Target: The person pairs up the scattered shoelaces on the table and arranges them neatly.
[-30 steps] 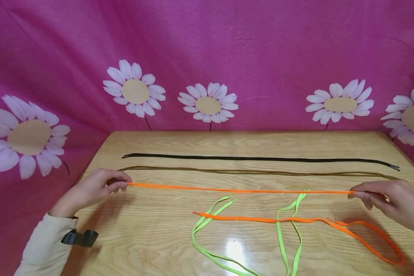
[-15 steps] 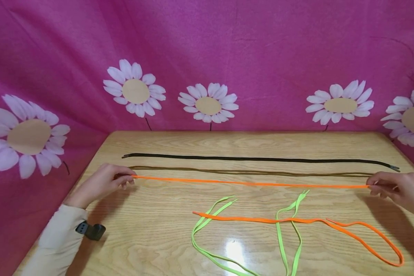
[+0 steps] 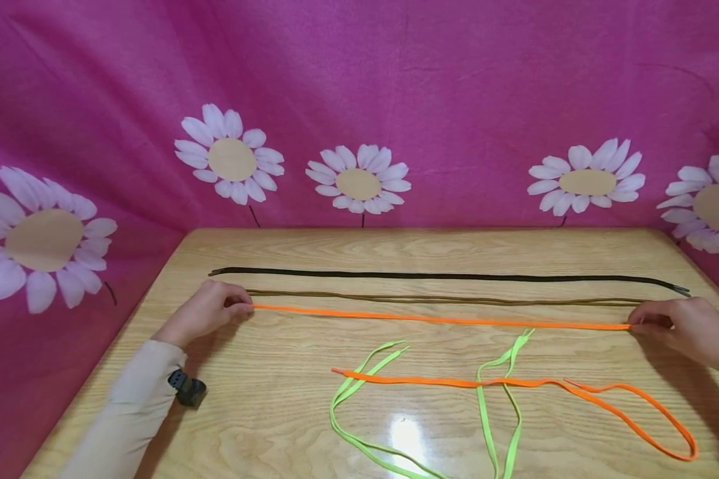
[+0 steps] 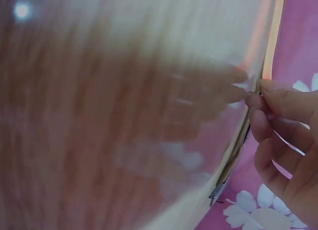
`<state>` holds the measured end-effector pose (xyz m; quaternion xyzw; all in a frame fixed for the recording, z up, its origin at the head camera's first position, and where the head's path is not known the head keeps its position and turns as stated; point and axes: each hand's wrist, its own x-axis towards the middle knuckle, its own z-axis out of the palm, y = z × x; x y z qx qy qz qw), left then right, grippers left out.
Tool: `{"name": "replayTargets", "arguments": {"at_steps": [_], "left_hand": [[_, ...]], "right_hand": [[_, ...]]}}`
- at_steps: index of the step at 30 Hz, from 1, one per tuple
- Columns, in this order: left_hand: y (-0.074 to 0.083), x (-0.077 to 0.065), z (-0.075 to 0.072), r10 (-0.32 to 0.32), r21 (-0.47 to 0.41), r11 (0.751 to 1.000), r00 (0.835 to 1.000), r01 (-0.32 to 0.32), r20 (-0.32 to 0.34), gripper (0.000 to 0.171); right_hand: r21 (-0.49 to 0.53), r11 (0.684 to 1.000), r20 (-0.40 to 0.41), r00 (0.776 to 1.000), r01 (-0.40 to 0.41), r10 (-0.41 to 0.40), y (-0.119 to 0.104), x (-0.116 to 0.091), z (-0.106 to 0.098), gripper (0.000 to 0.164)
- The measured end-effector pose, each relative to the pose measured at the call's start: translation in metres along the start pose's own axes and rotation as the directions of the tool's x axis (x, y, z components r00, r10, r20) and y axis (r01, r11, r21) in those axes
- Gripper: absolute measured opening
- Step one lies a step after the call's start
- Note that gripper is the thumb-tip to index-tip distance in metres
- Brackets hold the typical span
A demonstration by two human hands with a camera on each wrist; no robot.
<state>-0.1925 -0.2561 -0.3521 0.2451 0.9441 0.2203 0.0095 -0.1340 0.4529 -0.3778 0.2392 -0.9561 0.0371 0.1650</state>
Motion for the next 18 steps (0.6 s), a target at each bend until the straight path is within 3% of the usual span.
{"name": "replayTargets", "arguments": {"at_steps": [7, 13, 18], "left_hand": [[-0.0014, 0.0035, 0.0055, -0.083, 0.014, 0.996, 0.996, 0.083, -0.031, 0.005], [-0.0031, 0.0062, 0.0063, -0.090, 0.007, 0.996, 0.994, 0.090, -0.067, 0.005], [-0.0027, 0.0066, 0.0070, -0.112, -0.008, 0.994, 0.992, 0.111, -0.064, 0.004]], "right_hand": [[0.004, 1.000, -0.011, 1.000, 0.002, -0.002, 0.0030, -0.0015, 0.0034, 0.028], [-0.002, 1.000, -0.058, 0.998, 0.022, -0.022, 0.0038, 0.0016, 0.0051, 0.022], [0.009, 1.000, -0.055, 0.998, 0.016, -0.016, 0.0021, 0.0053, 0.0070, 0.027]]}}
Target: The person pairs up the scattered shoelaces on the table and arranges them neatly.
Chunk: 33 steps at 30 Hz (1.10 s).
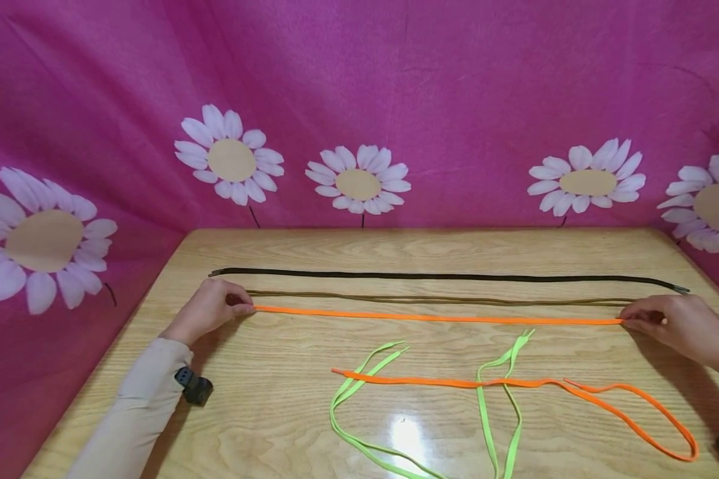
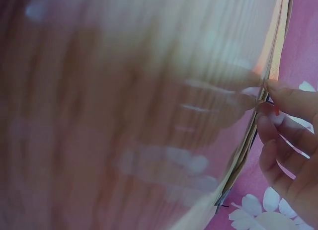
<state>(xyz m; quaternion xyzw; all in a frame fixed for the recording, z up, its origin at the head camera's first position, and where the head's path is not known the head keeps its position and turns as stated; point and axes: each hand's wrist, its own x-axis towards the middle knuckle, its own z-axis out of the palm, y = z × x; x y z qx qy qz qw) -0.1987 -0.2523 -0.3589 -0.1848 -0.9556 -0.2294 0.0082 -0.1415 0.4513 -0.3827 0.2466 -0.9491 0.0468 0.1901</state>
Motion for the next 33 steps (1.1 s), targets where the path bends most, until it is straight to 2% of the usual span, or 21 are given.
{"name": "replayTargets", "arguments": {"at_steps": [9, 14, 18, 24, 26, 29, 31, 33], "left_hand": [[-0.002, -0.001, 0.001, 0.003, -0.006, 1.000, 1.000, -0.003, -0.006, 0.005], [-0.003, 0.000, 0.001, 0.004, -0.020, 1.000, 1.000, -0.004, 0.017, 0.005], [-0.003, -0.002, 0.001, -0.007, -0.024, 1.000, 0.999, 0.008, 0.042, 0.005], [-0.002, -0.004, 0.002, -0.017, -0.012, 1.000, 0.999, 0.018, 0.046, 0.005], [-0.001, -0.006, 0.000, -0.028, -0.002, 1.000, 0.999, 0.028, 0.036, 0.005], [0.002, -0.010, -0.006, -0.036, 0.007, 0.999, 0.999, 0.036, -0.015, 0.006], [0.007, -0.011, -0.012, -0.019, 0.009, 1.000, 0.998, 0.020, -0.054, 0.008], [0.014, -0.011, -0.017, 0.025, 0.017, 1.000, 0.997, -0.024, -0.077, 0.009]], "right_hand": [[0.007, 1.000, 0.016, 1.000, -0.014, 0.014, -0.001, 0.003, 0.001, 0.026], [0.027, 0.999, 0.012, 1.000, -0.019, 0.019, -0.001, 0.002, 0.002, 0.026], [0.028, 0.999, 0.048, 0.998, -0.045, 0.044, -0.003, 0.002, 0.002, 0.028], [0.032, 0.998, 0.077, 0.996, -0.053, 0.050, -0.004, 0.002, 0.003, 0.029], [0.039, 0.998, 0.065, 0.997, -0.046, 0.043, -0.004, 0.001, 0.002, 0.030], [0.043, 0.998, 0.019, 0.999, -0.037, 0.036, -0.004, 0.002, 0.000, 0.032], [0.043, 0.999, -0.021, 0.999, -0.033, 0.033, -0.006, 0.003, -0.003, 0.035], [0.038, 0.999, -0.055, 0.998, -0.022, 0.024, -0.010, 0.005, -0.007, 0.038]]}}
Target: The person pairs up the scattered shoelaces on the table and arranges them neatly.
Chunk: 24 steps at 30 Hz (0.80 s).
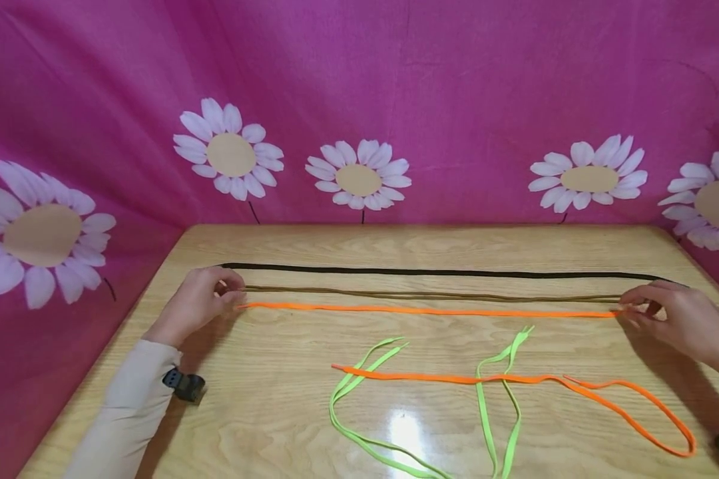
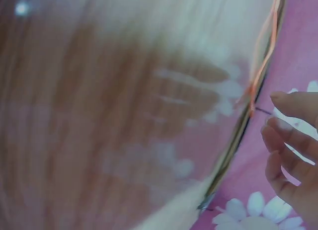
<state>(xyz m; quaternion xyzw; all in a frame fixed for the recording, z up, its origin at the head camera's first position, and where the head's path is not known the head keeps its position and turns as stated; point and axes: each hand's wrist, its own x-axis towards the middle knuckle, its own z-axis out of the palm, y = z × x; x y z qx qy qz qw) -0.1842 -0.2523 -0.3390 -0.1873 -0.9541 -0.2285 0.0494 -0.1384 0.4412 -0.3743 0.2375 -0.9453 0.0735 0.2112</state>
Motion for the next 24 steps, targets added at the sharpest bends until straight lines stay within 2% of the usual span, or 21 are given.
{"name": "replayTargets", "arguments": {"at_steps": [3, 5, 8, 10, 12, 14, 16, 18, 19, 20, 24], "left_hand": [[0.014, 0.001, -0.003, 0.090, 0.013, 0.996, 0.995, -0.090, 0.031, 0.007], [0.024, 0.001, 0.000, 0.139, 0.005, 0.990, 0.987, -0.140, 0.081, 0.006], [0.037, 0.000, 0.012, 0.222, -0.048, 0.975, 0.958, -0.217, 0.180, 0.005], [0.048, -0.001, 0.022, 0.265, -0.103, 0.964, 0.930, -0.247, 0.254, 0.006], [0.060, -0.002, 0.031, 0.315, -0.165, 0.948, 0.891, -0.274, 0.329, 0.008], [0.073, -0.004, 0.041, 0.355, -0.205, 0.933, 0.850, -0.296, 0.389, 0.013], [0.085, -0.006, 0.049, 0.374, -0.218, 0.926, 0.819, -0.307, 0.435, 0.017], [0.094, -0.009, 0.056, 0.390, -0.202, 0.921, 0.803, -0.334, 0.451, 0.019], [0.097, -0.010, 0.059, 0.393, -0.186, 0.919, 0.800, -0.347, 0.452, 0.018], [0.100, -0.011, 0.061, 0.390, -0.173, 0.921, 0.803, -0.350, 0.452, 0.017], [0.107, -0.013, 0.065, 0.417, -0.134, 0.907, 0.807, -0.400, 0.419, 0.009]], "right_hand": [[0.008, 0.999, -0.005, 0.999, 0.039, -0.039, -0.013, 0.005, -0.005, 0.041], [0.049, 0.997, 0.036, 0.997, 0.059, -0.061, -0.025, 0.010, -0.007, 0.040], [0.184, 0.978, 0.140, 0.983, 0.095, -0.122, -0.049, 0.016, -0.009, 0.038], [0.343, 0.935, 0.242, 0.953, 0.089, -0.180, -0.065, 0.019, -0.010, 0.032], [0.496, 0.867, 0.334, 0.909, 0.055, -0.249, -0.080, 0.022, -0.009, 0.027], [0.551, 0.834, 0.420, 0.859, 0.014, -0.292, -0.093, 0.024, -0.008, 0.021], [0.517, 0.856, 0.487, 0.828, -0.017, -0.278, -0.104, 0.024, -0.007, 0.022], [0.435, 0.900, 0.525, 0.815, -0.012, -0.243, -0.112, 0.023, -0.008, 0.029], [0.381, 0.925, 0.526, 0.819, 0.012, -0.227, -0.114, 0.022, -0.008, 0.032], [0.351, 0.936, 0.536, 0.818, 0.007, -0.207, -0.116, 0.022, -0.008, 0.035], [0.309, 0.951, 0.524, 0.833, 0.010, -0.179, -0.119, 0.019, -0.008, 0.038]]}}
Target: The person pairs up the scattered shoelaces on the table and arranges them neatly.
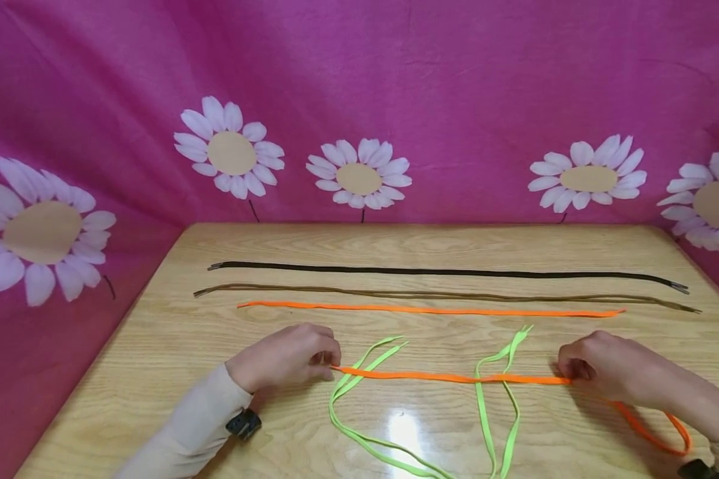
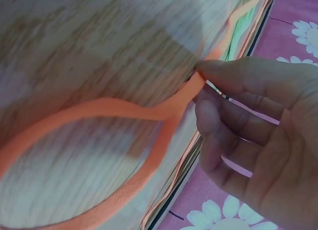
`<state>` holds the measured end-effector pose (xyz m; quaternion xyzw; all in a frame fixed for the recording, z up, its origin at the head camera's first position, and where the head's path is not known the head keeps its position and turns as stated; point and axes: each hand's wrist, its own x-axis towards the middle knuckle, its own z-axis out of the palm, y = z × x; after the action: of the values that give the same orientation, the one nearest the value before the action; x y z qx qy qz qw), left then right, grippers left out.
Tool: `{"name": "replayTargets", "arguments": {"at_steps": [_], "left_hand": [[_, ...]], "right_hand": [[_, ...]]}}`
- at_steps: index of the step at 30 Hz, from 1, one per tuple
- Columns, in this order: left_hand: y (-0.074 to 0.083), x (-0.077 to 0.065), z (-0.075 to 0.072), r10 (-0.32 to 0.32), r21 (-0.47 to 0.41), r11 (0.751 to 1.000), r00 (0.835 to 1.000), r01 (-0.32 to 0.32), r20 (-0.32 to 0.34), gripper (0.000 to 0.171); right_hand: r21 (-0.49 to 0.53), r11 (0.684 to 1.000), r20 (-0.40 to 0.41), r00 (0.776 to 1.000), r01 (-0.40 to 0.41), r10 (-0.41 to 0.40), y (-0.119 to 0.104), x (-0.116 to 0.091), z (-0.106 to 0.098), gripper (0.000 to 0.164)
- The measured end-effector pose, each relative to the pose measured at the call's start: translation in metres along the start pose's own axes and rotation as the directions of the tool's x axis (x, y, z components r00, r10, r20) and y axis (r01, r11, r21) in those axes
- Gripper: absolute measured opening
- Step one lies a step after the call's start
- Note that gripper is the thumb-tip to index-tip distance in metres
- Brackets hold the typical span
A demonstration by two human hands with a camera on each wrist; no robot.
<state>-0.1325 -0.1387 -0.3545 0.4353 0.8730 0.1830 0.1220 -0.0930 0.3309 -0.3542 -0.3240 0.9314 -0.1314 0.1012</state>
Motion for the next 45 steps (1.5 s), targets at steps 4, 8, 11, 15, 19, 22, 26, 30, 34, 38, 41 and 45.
{"name": "replayTargets", "arguments": {"at_steps": [4, 8, 11, 15, 19, 22, 26, 30, 34, 38, 41, 45], "left_hand": [[0.001, 0.002, 0.000, 0.028, 0.024, 0.999, 1.000, -0.027, -0.007, 0.008], [0.000, 0.003, 0.001, 0.038, 0.029, 0.999, 0.999, -0.038, -0.005, 0.010], [-0.001, 0.004, 0.001, 0.042, 0.035, 0.999, 0.999, -0.042, -0.014, 0.012], [0.000, 0.005, 0.001, 0.027, 0.025, 0.999, 0.999, -0.027, -0.027, 0.011], [0.000, 0.006, -0.001, 0.008, 0.011, 1.000, 0.998, -0.007, -0.057, 0.010], [0.000, 0.006, -0.002, 0.009, 0.012, 1.000, 0.997, -0.008, -0.079, 0.010], [-0.001, 0.004, -0.003, 0.035, 0.012, 0.999, 0.993, -0.034, -0.116, 0.011], [-0.004, 0.001, -0.004, 0.065, 0.018, 0.998, 0.985, -0.063, -0.158, 0.012], [-0.008, -0.002, -0.006, 0.061, 0.010, 0.998, 0.984, -0.061, -0.169, 0.011], [-0.013, -0.007, -0.008, 0.047, -0.012, 0.999, 0.984, -0.050, -0.174, 0.011], [-0.016, -0.010, -0.008, 0.035, -0.027, 0.999, 0.985, -0.040, -0.171, 0.011], [-0.018, -0.013, -0.009, 0.004, -0.043, 0.999, 0.988, -0.011, -0.153, 0.011]], "right_hand": [[-0.001, 1.000, -0.005, 1.000, -0.008, 0.008, 0.000, -0.001, 0.001, 0.040], [0.000, 1.000, -0.009, 1.000, -0.011, 0.011, -0.001, -0.002, 0.002, 0.040], [0.000, 1.000, -0.022, 1.000, 0.007, -0.007, -0.001, -0.002, 0.002, 0.040], [-0.003, 1.000, -0.045, 0.999, 0.031, -0.031, 0.001, -0.002, 0.003, 0.038], [-0.020, 0.997, -0.088, 0.993, 0.075, -0.076, 0.003, -0.003, 0.003, 0.036], [-0.027, 0.995, -0.104, 0.990, 0.097, -0.099, 0.005, -0.002, 0.003, 0.036], [-0.024, 0.995, -0.097, 0.990, 0.096, -0.098, 0.006, -0.004, 0.002, 0.039], [-0.052, 0.994, -0.113, 0.989, 0.095, -0.100, 0.009, -0.005, 0.002, 0.038], [-0.080, 0.990, -0.166, 0.977, 0.119, -0.131, 0.013, -0.006, 0.003, 0.042], [-0.036, 0.984, -0.218, 0.960, 0.174, -0.178, 0.019, -0.008, 0.003, 0.041], [0.108, 0.977, -0.197, 0.968, 0.182, -0.158, 0.023, -0.009, 0.003, 0.035], [0.335, 0.924, -0.159, 0.977, 0.186, -0.140, 0.028, -0.012, 0.002, 0.029]]}}
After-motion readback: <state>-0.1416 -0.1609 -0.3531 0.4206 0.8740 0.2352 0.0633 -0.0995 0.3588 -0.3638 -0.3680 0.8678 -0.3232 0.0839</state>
